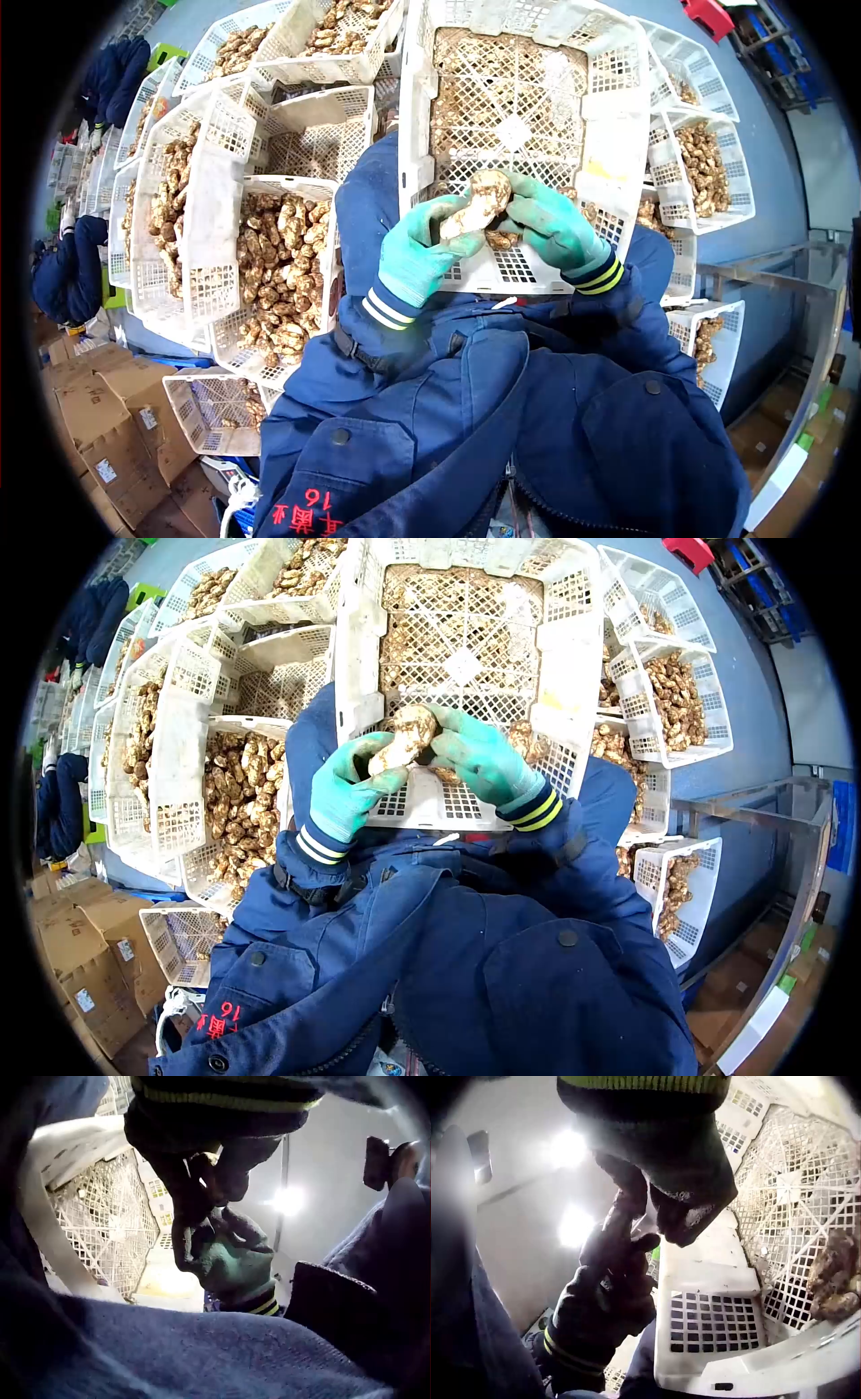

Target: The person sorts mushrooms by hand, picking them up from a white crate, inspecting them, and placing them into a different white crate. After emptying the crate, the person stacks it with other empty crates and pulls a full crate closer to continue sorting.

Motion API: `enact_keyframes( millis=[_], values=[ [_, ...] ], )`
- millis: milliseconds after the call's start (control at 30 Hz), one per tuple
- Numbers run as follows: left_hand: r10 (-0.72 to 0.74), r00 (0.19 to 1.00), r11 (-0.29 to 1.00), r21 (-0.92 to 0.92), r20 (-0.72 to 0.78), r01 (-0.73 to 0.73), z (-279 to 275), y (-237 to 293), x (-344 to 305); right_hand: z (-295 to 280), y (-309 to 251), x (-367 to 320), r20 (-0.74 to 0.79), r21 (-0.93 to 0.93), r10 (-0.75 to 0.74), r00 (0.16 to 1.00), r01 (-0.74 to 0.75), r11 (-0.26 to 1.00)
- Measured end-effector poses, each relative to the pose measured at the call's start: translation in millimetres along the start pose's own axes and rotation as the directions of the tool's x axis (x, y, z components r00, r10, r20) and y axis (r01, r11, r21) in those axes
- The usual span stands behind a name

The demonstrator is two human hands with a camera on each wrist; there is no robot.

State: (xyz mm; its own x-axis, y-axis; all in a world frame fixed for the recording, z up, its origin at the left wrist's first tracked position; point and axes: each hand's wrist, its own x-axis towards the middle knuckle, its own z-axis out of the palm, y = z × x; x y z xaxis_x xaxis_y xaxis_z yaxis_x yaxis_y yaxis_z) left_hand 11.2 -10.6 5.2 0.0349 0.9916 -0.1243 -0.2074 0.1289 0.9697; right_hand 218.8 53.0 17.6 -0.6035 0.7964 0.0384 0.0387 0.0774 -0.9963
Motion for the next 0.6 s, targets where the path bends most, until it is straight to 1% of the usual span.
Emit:
enact_keyframes(
  millis=[33, 67, 133, 167, 200, 233, 267, 300, 367, 400, 433, 500, 567, 600],
  values=[
    [0.007, 1.0, 1.0, 0.026, 0.005, -0.007, 0, -3, 1, 0, 3, 1, 0.016, -0.177, -0.111, 0.994, 0.112, 0.978],
    [0.011, 1.0, 0.999, 0.051, 0.014, -0.012, 0, -6, 1, 0, 5, 1, 0.031, -0.346, -0.221, 0.975, 0.218, 0.912],
    [-0.002, 1.0, 0.995, 0.102, 0.017, 0.001, 3, -5, 0, 4, 11, 3, -0.076, -0.218, -0.162, 0.984, 0.142, 0.965],
    [-0.032, 0.999, 0.996, 0.079, 0.03, 0.029, 4, -3, -1, 10, 12, 2, -0.127, 0.345, 0.215, 0.968, -0.16, 0.925],
    [-0.059, 0.997, 0.997, 0.056, 0.04, 0.057, 4, 0, -1, 14, 17, 7, -0.147, 0.528, 0.275, 0.95, -0.159, 0.834],
    [-0.086, 0.995, 0.996, 0.034, 0.05, 0.084, 4, 5, -2, 13, 17, 7, -0.167, 0.467, 0.26, 0.951, -0.156, 0.87],
    [-0.208, 0.973, 0.972, 0.133, 0.103, 0.193, 0, 13, -2, 11, 16, 6, -0.184, 0.404, 0.246, 0.952, -0.155, 0.901],
    [-0.281, 0.947, 0.959, 0.014, 0.158, 0.282, -6, 11, -1, 10, 12, 6, -0.203, 0.34, 0.232, 0.951, -0.153, 0.928],
    [-0.395, 0.869, 0.863, -0.205, 0.297, 0.462, -15, 4, 0, 11, 12, 8, -0.207, 0.238, 0.225, 0.952, -0.174, 0.956],
    [-0.322, 0.874, 0.862, -0.269, 0.363, 0.43, -13, 2, -2, 10, 14, 9, -0.177, 0.212, 0.18, 0.968, -0.141, 0.967],
    [-0.34, 0.84, 0.834, -0.276, 0.423, 0.477, -16, -2, -1, 9, 14, 8, -0.16, 0.16, 0.166, 0.973, -0.141, 0.977],
    [-0.399, 0.808, 0.793, -0.278, 0.434, 0.541, -19, -1, -3, 9, 13, 12, -0.119, 0.058, 0.137, 0.983, -0.131, 0.99],
    [-0.236, 0.903, 0.944, -0.134, 0.36, 0.301, -20, -5, -4, 3, 13, 15, -0.084, 0.031, 0.065, 0.994, -0.062, 0.998],
    [-0.213, 0.914, 0.942, -0.177, 0.345, 0.286, -23, -8, -4, -1, 12, 17, -0.063, 0.018, 0.028, 0.998, -0.027, 0.999]
  ],
)
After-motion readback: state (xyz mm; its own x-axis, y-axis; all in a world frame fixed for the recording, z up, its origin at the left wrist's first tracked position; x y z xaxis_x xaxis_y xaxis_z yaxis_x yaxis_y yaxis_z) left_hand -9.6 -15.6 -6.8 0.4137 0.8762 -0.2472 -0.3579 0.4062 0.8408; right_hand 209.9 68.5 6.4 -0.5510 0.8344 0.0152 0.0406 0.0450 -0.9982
